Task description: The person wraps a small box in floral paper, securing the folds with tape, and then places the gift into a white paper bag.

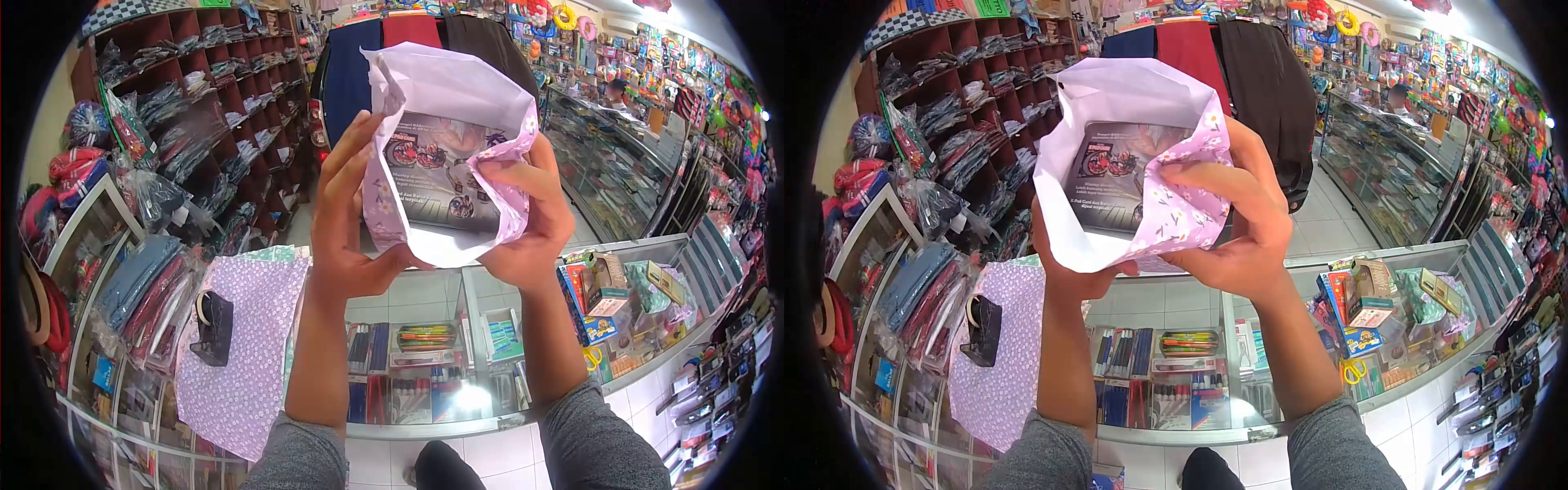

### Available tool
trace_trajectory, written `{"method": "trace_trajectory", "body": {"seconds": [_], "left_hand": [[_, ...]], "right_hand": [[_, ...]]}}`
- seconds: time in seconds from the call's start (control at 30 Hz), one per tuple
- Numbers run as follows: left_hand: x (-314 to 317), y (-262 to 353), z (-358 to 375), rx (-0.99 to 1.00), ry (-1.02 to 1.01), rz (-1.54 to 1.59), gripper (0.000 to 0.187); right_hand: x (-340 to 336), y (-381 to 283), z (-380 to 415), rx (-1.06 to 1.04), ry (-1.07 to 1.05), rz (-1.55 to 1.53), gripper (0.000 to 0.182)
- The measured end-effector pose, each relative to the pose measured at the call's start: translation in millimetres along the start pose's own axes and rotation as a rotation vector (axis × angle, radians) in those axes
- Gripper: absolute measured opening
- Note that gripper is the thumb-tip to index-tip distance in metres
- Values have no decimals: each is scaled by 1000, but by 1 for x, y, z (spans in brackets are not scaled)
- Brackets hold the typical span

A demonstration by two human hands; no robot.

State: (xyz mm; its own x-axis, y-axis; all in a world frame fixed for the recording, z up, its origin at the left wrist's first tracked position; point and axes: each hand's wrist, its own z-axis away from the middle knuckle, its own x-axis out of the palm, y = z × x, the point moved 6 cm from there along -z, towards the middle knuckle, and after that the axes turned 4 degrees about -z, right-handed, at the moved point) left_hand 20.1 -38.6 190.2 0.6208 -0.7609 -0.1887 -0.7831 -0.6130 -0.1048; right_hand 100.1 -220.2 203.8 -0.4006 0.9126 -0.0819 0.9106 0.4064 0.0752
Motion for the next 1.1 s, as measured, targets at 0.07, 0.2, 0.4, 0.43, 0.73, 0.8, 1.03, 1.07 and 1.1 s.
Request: {"method": "trace_trajectory", "body": {"seconds": [0.07,0.2,0.4,0.43,0.73,0.8,1.03,1.07,1.1], "left_hand": [[2,-4,2,-25,-9,-11,93],[2,0,-8,-13,0,-144,84],[-11,10,-13,89,-46,-323,62],[-12,8,-12,76,-8,-335,62],[-18,12,-10,-111,146,79,74],[-23,16,-17,8,80,51,78],[-42,37,-34,-579,165,318,54],[-44,33,-28,-749,98,86,49],[-43,31,-22,-741,177,-46,32]], "right_hand": [[-1,0,-2,-2,4,7,64],[-1,1,-4,30,23,-27,60],[-4,1,-6,31,25,-59,59],[-3,1,-5,31,10,-37,59],[3,0,-5,40,-17,-39,58],[3,0,-5,41,-14,-46,58],[7,-9,-11,38,-120,151,51],[12,-12,-12,9,-189,239,49],[16,-11,-10,6,-168,214,46]]}}
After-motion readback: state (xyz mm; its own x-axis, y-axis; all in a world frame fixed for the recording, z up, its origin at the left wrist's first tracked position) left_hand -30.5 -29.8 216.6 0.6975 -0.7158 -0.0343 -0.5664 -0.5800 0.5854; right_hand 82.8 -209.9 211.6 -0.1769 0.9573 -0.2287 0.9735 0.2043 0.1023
